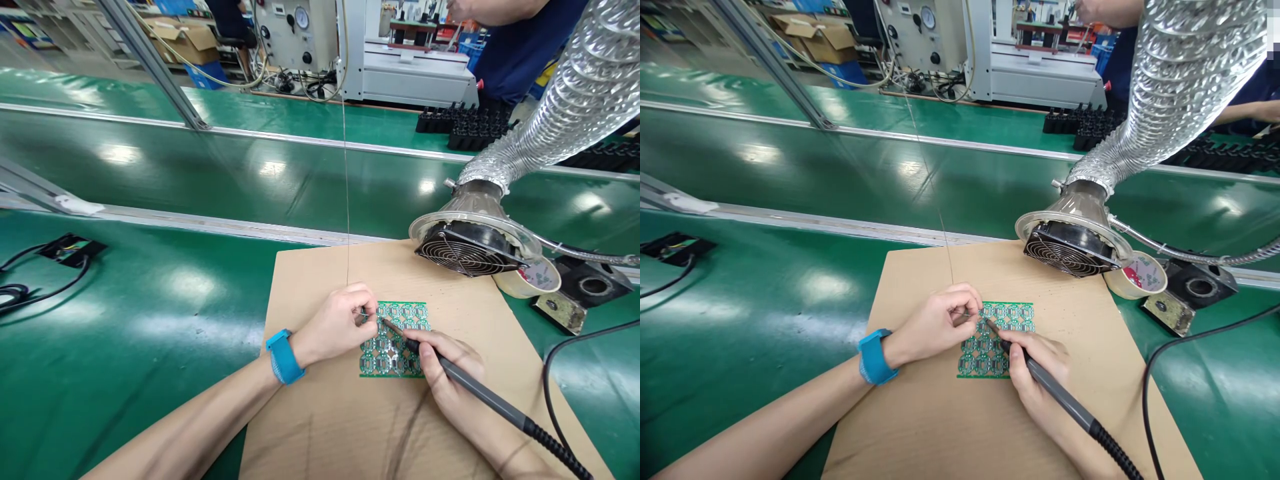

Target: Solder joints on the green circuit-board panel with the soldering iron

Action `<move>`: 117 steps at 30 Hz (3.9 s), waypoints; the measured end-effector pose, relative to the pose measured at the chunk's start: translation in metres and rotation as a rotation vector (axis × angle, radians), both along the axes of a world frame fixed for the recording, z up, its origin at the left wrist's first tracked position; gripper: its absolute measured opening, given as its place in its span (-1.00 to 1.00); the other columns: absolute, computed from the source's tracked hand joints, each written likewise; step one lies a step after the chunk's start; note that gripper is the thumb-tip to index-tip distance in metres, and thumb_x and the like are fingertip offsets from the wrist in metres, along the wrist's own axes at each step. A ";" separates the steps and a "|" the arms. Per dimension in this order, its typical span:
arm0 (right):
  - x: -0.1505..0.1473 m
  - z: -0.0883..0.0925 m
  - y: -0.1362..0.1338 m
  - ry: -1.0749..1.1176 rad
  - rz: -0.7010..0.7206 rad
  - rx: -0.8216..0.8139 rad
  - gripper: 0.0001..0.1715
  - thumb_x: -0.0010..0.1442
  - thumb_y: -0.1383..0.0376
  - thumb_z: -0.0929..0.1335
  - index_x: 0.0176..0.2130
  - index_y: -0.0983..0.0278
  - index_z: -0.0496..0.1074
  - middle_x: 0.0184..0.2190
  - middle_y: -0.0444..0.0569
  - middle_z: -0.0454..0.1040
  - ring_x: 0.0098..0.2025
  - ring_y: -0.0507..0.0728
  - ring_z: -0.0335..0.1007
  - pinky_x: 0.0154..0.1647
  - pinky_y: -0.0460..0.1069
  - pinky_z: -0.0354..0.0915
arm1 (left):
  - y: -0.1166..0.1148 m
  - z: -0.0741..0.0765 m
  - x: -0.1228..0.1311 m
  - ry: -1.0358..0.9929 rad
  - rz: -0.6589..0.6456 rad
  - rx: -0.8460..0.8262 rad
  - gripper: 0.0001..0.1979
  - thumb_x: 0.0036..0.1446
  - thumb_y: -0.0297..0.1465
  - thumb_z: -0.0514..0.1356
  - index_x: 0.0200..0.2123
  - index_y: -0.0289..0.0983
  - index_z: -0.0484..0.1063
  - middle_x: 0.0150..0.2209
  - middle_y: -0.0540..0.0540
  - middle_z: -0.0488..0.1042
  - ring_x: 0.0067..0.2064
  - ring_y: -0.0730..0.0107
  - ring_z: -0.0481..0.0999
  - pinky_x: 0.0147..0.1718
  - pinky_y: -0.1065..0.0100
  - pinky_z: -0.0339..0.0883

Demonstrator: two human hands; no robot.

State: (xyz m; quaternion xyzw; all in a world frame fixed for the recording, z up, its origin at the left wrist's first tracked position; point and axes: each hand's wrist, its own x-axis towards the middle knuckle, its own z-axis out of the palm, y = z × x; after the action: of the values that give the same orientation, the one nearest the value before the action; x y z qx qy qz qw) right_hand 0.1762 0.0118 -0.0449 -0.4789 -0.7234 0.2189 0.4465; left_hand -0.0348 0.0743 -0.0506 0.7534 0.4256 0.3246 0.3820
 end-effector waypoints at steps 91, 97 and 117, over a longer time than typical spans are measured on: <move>0.008 -0.003 -0.012 -0.117 0.021 0.280 -0.72 0.25 0.48 0.28 -0.12 0.28 0.50 -0.31 -0.08 0.63 -0.33 0.05 0.57 -0.29 -0.04 0.47 | -0.010 0.002 -0.003 0.059 0.098 -0.070 -0.87 0.13 -0.43 0.20 -0.47 -0.30 0.40 -0.57 0.07 0.30 -0.53 0.59 0.25 -0.53 0.49 0.14; 0.005 -0.004 -0.010 -0.152 -0.006 0.319 -0.76 0.27 0.45 0.29 -0.14 0.29 0.52 -0.33 -0.11 0.63 -0.35 0.02 0.57 -0.25 -0.05 0.45 | -0.010 0.003 0.000 0.096 0.100 0.040 -0.87 0.12 -0.48 0.20 -0.49 -0.31 0.40 -0.57 0.08 0.29 -0.53 0.60 0.24 -0.52 0.48 0.14; 0.006 -0.003 -0.012 -0.105 0.036 0.297 -0.73 0.26 0.49 0.28 -0.13 0.33 0.52 -0.33 -0.05 0.62 -0.34 0.04 0.57 -0.30 -0.05 0.45 | -0.012 -0.005 0.000 0.145 0.029 0.175 -0.87 0.16 -0.47 0.19 -0.45 -0.29 0.39 -0.54 0.09 0.33 -0.50 0.59 0.28 -0.48 0.46 0.17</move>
State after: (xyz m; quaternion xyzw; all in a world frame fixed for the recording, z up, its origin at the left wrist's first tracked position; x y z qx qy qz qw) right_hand 0.1818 -0.0002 -0.0484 -0.4052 -0.7786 0.0922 0.4701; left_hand -0.0353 0.0620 -0.0557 0.7990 0.4331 0.3107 0.2785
